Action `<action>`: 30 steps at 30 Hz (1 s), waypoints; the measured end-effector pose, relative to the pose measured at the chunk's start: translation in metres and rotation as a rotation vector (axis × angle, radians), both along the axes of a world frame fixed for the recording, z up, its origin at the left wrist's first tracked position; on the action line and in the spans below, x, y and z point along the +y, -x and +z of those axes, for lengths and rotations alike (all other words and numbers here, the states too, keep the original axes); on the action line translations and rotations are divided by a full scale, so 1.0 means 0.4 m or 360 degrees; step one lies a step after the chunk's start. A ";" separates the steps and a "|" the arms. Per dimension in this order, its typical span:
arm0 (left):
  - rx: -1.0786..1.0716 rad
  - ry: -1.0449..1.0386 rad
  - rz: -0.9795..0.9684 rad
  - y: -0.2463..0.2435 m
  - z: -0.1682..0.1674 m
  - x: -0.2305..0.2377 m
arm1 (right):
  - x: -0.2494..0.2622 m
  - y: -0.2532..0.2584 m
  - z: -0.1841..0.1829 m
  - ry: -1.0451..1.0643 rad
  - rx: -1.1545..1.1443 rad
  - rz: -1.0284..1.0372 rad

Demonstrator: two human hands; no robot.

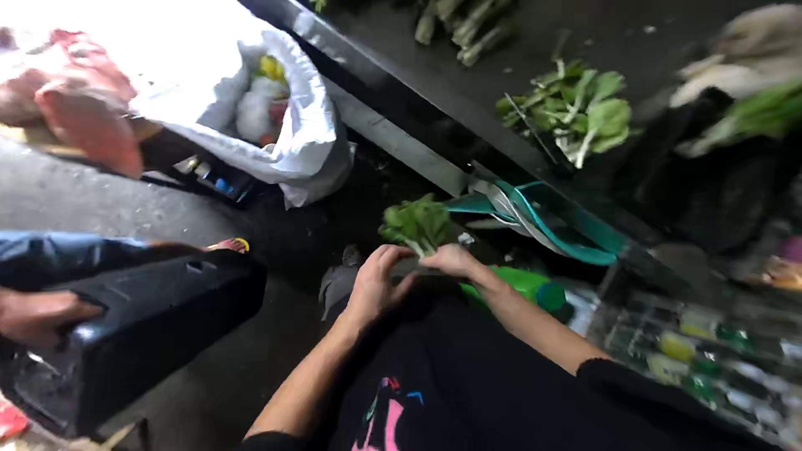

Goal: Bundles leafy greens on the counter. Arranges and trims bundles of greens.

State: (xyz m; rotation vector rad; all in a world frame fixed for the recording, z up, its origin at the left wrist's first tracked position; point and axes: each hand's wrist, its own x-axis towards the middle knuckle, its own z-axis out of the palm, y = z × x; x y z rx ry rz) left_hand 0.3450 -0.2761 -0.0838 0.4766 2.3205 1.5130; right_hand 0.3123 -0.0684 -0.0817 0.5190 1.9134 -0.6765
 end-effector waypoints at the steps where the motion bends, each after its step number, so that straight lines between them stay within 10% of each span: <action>1: 0.0132 -0.0008 -0.0114 -0.015 0.006 -0.005 | -0.019 -0.018 -0.008 0.0034 -0.0015 0.0088; 7: 0.0463 0.0262 -0.0666 -0.093 -0.041 0.012 | -0.048 -0.159 -0.074 0.0766 0.0400 0.0219; 20: 0.0683 0.1032 -0.0563 -0.383 -0.106 0.093 | 0.029 -0.367 -0.043 0.0787 -0.0217 0.0491; 30: 0.0305 0.0992 -0.0223 -0.443 -0.012 0.112 | 0.107 -0.545 0.013 0.1056 0.0684 -0.0065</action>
